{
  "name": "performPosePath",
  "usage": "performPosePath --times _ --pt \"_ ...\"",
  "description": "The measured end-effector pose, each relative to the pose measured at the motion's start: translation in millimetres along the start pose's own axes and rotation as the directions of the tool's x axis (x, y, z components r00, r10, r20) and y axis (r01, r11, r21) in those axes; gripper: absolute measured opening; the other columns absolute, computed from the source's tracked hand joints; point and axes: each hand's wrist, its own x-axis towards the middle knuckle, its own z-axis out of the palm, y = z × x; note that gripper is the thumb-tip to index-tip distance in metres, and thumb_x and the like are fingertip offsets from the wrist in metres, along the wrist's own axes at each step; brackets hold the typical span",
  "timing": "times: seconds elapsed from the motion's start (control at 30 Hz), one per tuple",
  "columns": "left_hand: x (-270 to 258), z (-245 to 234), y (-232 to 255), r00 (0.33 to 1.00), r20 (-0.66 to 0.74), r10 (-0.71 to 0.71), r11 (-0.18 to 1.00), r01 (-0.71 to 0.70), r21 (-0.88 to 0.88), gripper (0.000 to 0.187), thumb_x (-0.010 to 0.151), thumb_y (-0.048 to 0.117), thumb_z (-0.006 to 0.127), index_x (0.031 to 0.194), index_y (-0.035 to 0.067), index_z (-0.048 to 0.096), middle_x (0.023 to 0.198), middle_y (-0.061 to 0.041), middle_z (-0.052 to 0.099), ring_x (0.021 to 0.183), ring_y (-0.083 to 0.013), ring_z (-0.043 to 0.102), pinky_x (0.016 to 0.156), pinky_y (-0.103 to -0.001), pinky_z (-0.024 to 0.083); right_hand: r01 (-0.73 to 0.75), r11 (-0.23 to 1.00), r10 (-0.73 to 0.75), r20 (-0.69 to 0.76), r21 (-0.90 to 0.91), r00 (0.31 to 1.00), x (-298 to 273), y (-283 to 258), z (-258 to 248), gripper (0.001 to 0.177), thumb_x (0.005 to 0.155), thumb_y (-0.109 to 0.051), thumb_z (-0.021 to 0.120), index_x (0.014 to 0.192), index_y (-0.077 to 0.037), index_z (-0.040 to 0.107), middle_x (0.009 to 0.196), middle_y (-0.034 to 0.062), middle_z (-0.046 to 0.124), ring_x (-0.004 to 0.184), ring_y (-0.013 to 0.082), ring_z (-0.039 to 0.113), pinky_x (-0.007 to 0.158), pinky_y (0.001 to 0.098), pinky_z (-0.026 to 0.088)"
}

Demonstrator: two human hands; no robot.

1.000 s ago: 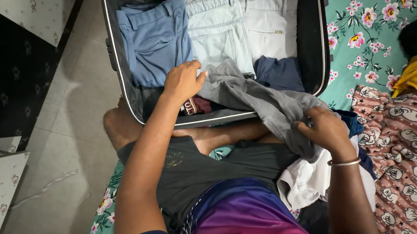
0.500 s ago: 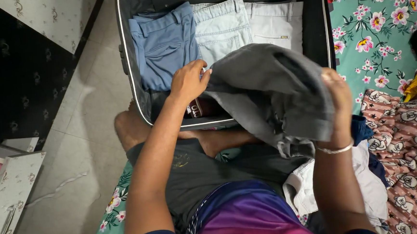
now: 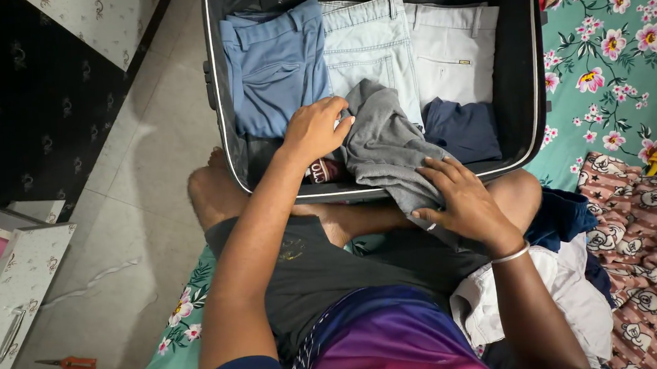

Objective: The person folds various clothing items, including pants, shorts, and shirts, and places them neatly into an open suitcase. They handle each item individually, folding it before arranging it inside the luggage.

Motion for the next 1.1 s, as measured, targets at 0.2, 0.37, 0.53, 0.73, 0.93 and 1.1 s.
performPosePath --times 0.2,0.37,0.53,0.73,0.93,1.1 --pt "4 -5 3 1.0 0.007 -0.028 0.998 0.028 -0.05 0.024 0.093 0.026 0.072 0.105 0.006 0.07 0.097 -0.011 0.075 0.083 -0.0325 0.072 0.071 -0.045 0.055 -0.136 0.985 0.15 -0.127 0.108 0.981 -15 11 6 0.031 0.095 -0.023 0.067 0.122 -0.007 0.069 0.129 0.0131 0.07 0.132 0.0382 0.058 0.109 0.0452 0.046" --pt "11 -17 12 0.989 0.01 -0.146 0.974 0.145 -0.175 0.027 0.092 0.028 0.073 0.107 0.006 0.072 0.091 -0.009 0.077 0.075 -0.0258 0.073 0.069 -0.039 0.056 -0.259 0.744 0.462 -0.195 0.616 0.865 -28 15 10 0.029 0.103 -0.023 0.062 0.122 -0.002 0.069 0.11 0.0091 0.072 0.105 0.0194 0.066 0.092 0.0301 0.051" --pt "15 -25 28 0.983 0.134 -0.124 0.903 0.168 -0.396 0.048 0.089 0.034 0.079 0.126 0.006 0.066 0.118 -0.012 0.074 0.104 -0.025 0.072 0.091 -0.038 0.056 -0.218 0.623 0.599 -0.279 0.751 0.75 -41 21 -5 0.03 0.11 -0.024 0.064 0.121 0.003 0.072 0.088 0.0018 0.059 0.08 0.0058 0.049 0.072 0.0225 0.039" --pt "-3 -31 85 0.97 0.146 0.194 0.845 -0.09 -0.528 0.101 0.08 0.035 0.09 0.16 0.008 0.034 0.161 -0.015 0.044 0.15 -0.031 0.044 0.12 -0.042 0.04 -0.026 0.54 0.416 -0.24 0.841 0.877 -45 1 -28 0.028 0.105 -0.019 0.062 0.12 0.004 0.07 0.094 0.0035 0.067 0.087 0.0079 0.058 0.081 0.024 0.046" --pt "-1 -17 104 0.948 0.172 0.268 0.711 -0.074 -0.699 0.099 0.081 0.021 0.09 0.16 0.01 0.032 0.157 -0.013 0.049 0.146 -0.0257 0.048 0.122 -0.04 0.039 0.151 0.489 -0.021 -0.161 0.859 0.987 -42 -19 -50 0.027 0.102 -0.015 0.06 0.116 0.006 0.068 0.123 0.0163 0.071 0.129 0.0317 0.063 0.111 0.0422 0.045" --pt "-9 -5 104 0.915 0.345 0.21 0.674 0.12 -0.729 0.052 0.086 0.012 0.085 0.134 0.006 0.065 0.124 -0.006 0.075 0.115 -0.0126 0.066 0.103 -0.032 0.055 0.245 0.591 -0.164 -0.183 0.768 0.969 -41 -15 -58 0.026 0.103 -0.016 0.06 0.114 0.004 0.071 0.116 0.0141 0.074 0.141 0.0381 0.058 0.123 0.05 0.037"
